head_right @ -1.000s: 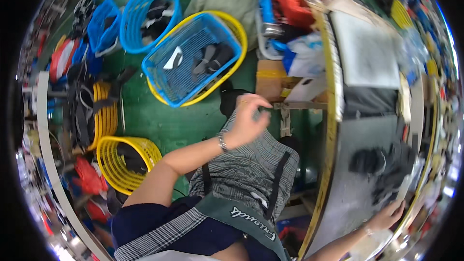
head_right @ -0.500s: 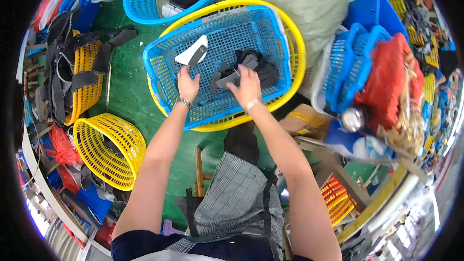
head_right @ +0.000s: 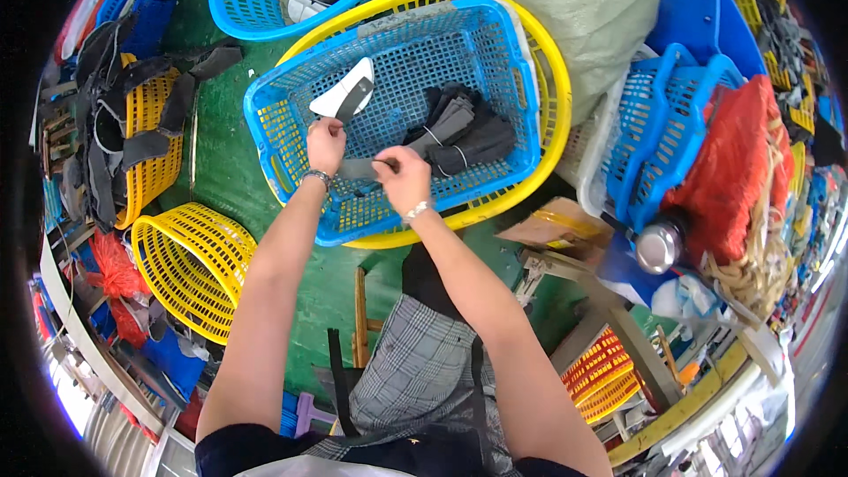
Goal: The person applies adhesive to leather pieces with an applicator, sorts material components in plastic baskets, wipes down the work surface, and presses lining strips onto scalloped leather cutouts by hand.
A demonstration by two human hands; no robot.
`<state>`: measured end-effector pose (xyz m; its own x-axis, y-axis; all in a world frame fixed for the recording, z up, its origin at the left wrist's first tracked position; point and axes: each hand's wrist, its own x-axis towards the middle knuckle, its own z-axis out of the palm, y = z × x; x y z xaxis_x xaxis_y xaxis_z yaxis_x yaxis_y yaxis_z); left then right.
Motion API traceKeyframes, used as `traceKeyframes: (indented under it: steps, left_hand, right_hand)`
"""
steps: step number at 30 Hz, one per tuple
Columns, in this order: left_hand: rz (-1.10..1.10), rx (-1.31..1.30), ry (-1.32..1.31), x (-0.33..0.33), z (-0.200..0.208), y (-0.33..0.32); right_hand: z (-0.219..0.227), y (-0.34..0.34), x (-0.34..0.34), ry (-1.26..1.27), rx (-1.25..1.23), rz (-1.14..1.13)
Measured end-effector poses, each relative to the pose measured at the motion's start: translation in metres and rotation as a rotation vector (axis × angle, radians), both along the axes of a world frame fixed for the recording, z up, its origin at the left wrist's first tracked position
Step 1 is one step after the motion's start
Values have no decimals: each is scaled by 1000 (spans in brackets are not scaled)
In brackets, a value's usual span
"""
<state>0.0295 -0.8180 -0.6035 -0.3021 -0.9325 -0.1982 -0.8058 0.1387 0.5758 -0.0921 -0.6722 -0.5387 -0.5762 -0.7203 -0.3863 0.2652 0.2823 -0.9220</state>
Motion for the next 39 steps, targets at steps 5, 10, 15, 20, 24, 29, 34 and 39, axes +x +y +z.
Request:
traceKeyframes:
  steps: [5,10,15,20,24,29,34,39]
  left_hand:
    - [-155,-113,-251,-17,11,-3]
    - [-278,-166,-238,-20,-1,-24]
    - [-313,-237,-56,9,3,-29]
    - [228,274,232,59,23,-7]
    - [321,704,587,40,50,35]
    - [18,676,167,-37,-5,49]
    - [24,-232,-43,-93,-54,72]
    - [-16,-230,84,-73,-55,59]
  right_hand:
    - [22,56,-35,-217,184,-24]
    - [-66,2,-46,-41,434,33]
    - [-73,-65,-19,-102,543,42]
    - [21,-12,18,-371,71,355]
    - [56,66,-32,-150,174,269]
    - [109,139,-40,-185,318,-20]
    - [136,202,-39,-85,298,-194]
    - [168,219,-37,-114,214,-369]
